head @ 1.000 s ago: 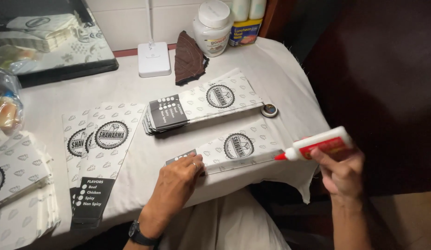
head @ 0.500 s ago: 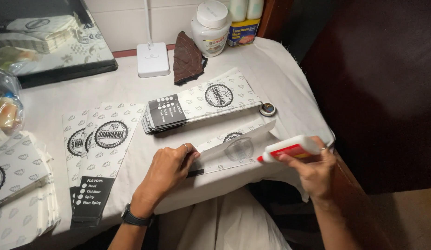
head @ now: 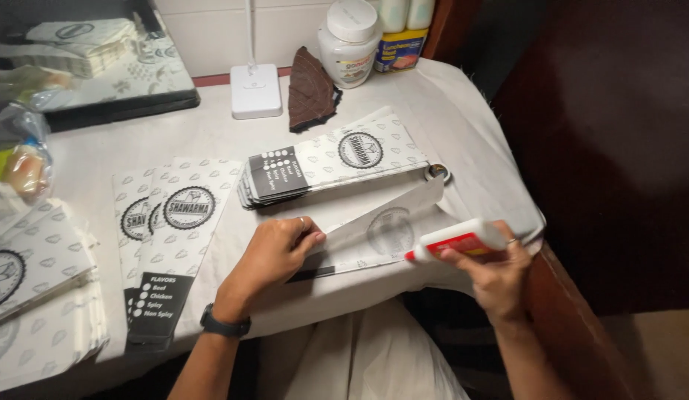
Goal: The person assembles flat paper wrappers by applying glue to the edges and folding them into sleeves. They repeat this process for multiple wrappers, stacking the finished ones on the table.
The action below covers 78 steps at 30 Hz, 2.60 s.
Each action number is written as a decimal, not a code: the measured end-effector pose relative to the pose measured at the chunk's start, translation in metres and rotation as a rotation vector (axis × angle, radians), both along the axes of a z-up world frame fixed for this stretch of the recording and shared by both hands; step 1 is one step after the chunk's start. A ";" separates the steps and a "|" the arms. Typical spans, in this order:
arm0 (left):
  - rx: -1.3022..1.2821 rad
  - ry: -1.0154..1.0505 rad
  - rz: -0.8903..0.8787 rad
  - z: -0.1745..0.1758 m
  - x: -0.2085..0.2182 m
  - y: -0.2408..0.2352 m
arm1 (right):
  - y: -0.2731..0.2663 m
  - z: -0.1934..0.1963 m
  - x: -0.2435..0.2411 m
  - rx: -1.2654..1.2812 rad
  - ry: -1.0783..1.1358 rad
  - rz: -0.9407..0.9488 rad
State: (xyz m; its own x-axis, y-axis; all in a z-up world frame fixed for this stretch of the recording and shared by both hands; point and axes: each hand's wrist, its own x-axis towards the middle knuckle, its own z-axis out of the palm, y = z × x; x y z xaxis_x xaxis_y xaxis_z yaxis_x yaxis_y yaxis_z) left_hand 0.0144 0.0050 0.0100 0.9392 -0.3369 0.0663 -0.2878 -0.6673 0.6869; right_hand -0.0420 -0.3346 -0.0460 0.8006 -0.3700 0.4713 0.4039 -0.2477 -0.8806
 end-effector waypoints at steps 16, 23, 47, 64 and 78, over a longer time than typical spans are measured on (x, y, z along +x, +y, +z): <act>-0.126 0.326 -0.012 0.008 0.018 0.016 | 0.165 -0.008 0.012 0.206 0.151 0.501; -0.030 0.087 -0.030 -0.007 -0.018 0.007 | 0.051 -0.030 0.046 0.426 0.053 0.115; 0.706 -0.737 0.093 -0.061 -0.100 0.011 | 0.018 0.002 -0.020 -1.381 -0.155 0.086; 0.362 -1.048 0.143 -0.039 -0.103 -0.071 | 0.074 0.055 0.110 -1.125 -0.168 0.111; 0.151 -0.243 1.001 0.013 -0.055 0.096 | 0.083 0.061 0.123 -1.190 -0.514 0.300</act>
